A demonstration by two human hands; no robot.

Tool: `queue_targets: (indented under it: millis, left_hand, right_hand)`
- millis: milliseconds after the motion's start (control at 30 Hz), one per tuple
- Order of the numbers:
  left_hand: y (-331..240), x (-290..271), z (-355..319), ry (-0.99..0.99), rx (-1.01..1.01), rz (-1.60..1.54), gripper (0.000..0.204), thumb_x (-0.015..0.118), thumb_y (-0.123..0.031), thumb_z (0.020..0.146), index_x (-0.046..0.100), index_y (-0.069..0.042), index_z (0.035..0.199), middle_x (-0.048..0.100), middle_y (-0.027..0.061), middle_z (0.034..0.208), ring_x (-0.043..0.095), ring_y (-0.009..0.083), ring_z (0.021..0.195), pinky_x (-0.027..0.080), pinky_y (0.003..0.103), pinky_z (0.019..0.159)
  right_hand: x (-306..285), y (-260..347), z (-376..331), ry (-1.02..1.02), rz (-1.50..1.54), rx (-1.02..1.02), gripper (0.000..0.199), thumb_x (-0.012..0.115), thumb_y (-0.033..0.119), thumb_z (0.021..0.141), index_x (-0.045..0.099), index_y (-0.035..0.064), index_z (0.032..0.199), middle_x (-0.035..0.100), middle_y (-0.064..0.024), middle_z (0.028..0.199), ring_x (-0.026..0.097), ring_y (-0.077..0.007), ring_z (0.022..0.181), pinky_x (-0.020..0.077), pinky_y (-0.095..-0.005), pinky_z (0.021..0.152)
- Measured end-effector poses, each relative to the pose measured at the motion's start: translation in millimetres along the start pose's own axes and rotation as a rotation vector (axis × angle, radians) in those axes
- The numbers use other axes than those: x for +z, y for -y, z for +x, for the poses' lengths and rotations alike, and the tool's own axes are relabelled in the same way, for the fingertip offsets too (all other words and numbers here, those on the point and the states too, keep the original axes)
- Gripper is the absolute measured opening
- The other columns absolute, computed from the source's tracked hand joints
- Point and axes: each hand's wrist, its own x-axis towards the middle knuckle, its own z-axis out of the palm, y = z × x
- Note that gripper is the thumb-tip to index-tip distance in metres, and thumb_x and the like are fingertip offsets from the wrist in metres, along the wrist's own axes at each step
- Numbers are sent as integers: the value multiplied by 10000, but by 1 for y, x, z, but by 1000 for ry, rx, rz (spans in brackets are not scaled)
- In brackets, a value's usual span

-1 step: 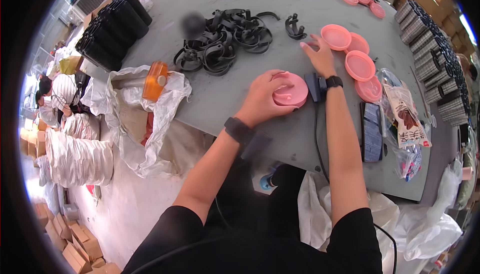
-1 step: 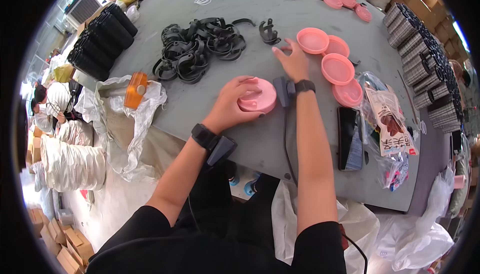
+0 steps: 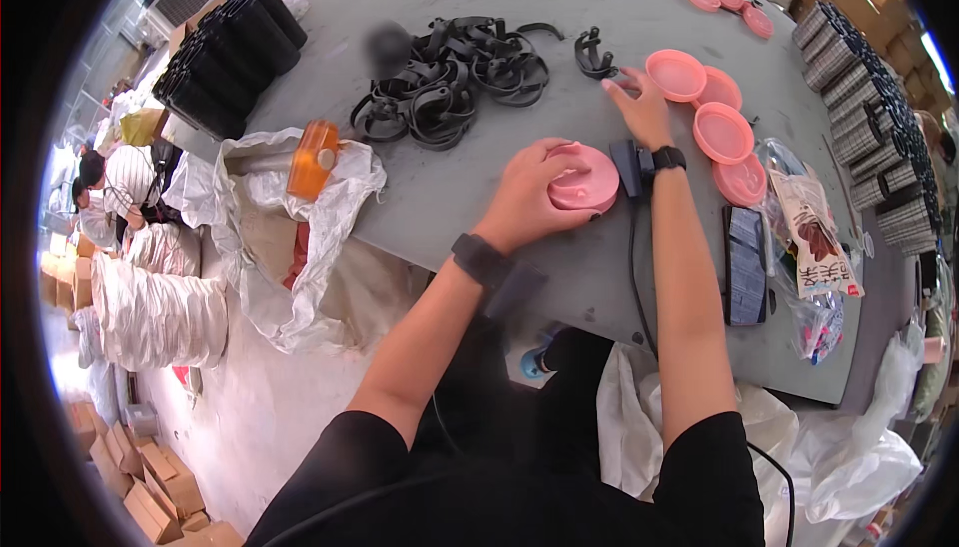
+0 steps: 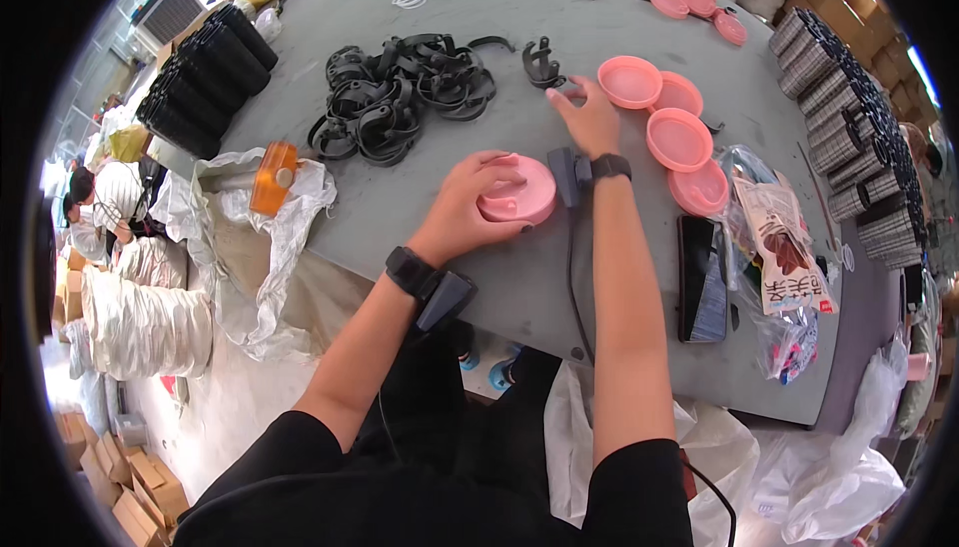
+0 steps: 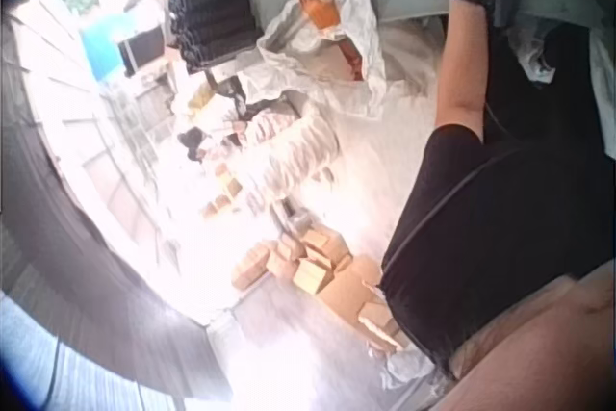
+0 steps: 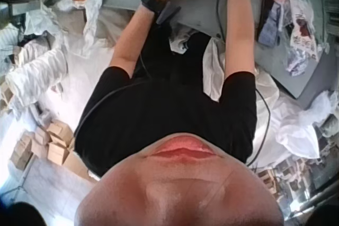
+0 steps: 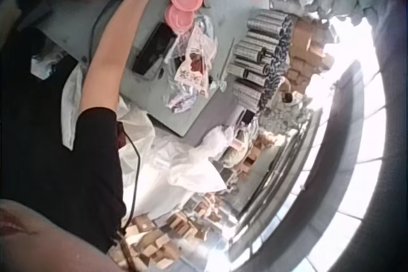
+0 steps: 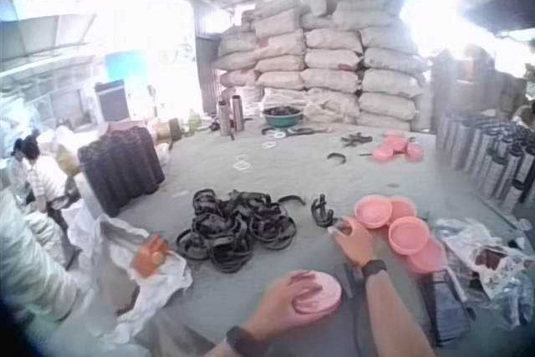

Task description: Fitting black rubber gaskets into pink plastic lids at an assembly station.

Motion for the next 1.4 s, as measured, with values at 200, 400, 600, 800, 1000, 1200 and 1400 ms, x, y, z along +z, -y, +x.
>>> queue_targets:
  millis: [200, 400, 600, 800, 1000, 1200, 1400]
  left_hand:
    - [4, 2, -1, -108, -69, -117, 491, 817, -214, 610, 655, -80, 1053, 533, 134, 1280, 498, 327, 1168, 406, 403, 987]
    - [6, 0, -2, -109, -80, -151, 517, 816, -175, 638, 633, -72, 1110, 509, 133, 1308, 494, 300, 1205, 418, 382, 998]
    - [7, 2, -2, -122, -80, -129, 492, 806, -152, 640, 634, -89, 1097, 503, 133, 1313, 453, 310, 1249, 410, 398, 1013]
    - [7, 2, -2, -179, -87, -186, 370, 776, -116, 637, 613, -80, 968, 481, 142, 1333, 381, 324, 1308, 401, 420, 1026]
    - [10, 2, -3, -128, -38, -112, 288, 762, -112, 622, 576, -71, 837, 471, 186, 1318, 381, 374, 1293, 403, 438, 1011]
    - [9, 2, -11, -88, -59, -20, 286, 776, -154, 600, 586, -68, 794, 468, 238, 1335, 422, 404, 1250, 390, 446, 1008]
    - [16, 6, -8, -59, -34, 30, 319, 798, -210, 597, 600, -64, 800, 435, 241, 1386, 450, 392, 1224, 388, 439, 1007]
  right_hand:
    - [11, -13, 23, -80, 205, -23, 266, 656, 221, 877, 681, -2, 1020, 696, -77, 875, 647, -152, 829, 490, -279, 722]
    - [-11, -15, 19, -223, 903, 207, 205, 638, 160, 904, 652, -6, 1024, 679, -48, 893, 579, -90, 730, 461, -232, 683]
    - [-44, -8, -9, 101, 1509, 213, 113, 586, 176, 942, 628, 106, 1019, 634, -60, 855, 622, -176, 799, 532, -333, 735]
    - [-79, -6, -70, 424, 1183, 376, 88, 538, 170, 939, 583, 106, 979, 589, -34, 831, 570, -136, 705, 475, -270, 566]
    - [-97, 17, -119, 82, 185, 338, 283, 621, 233, 879, 609, 39, 1084, 602, -47, 949, 529, -92, 703, 443, -259, 596]
    - [-85, 38, -135, -113, -534, -314, 380, 735, 344, 772, 654, 78, 1031, 603, -75, 1113, 565, -234, 977, 410, -361, 873]
    - [-52, 35, -131, 37, -522, -325, 276, 741, 293, 761, 680, 113, 961, 637, -36, 1050, 554, -230, 1041, 309, -409, 969]
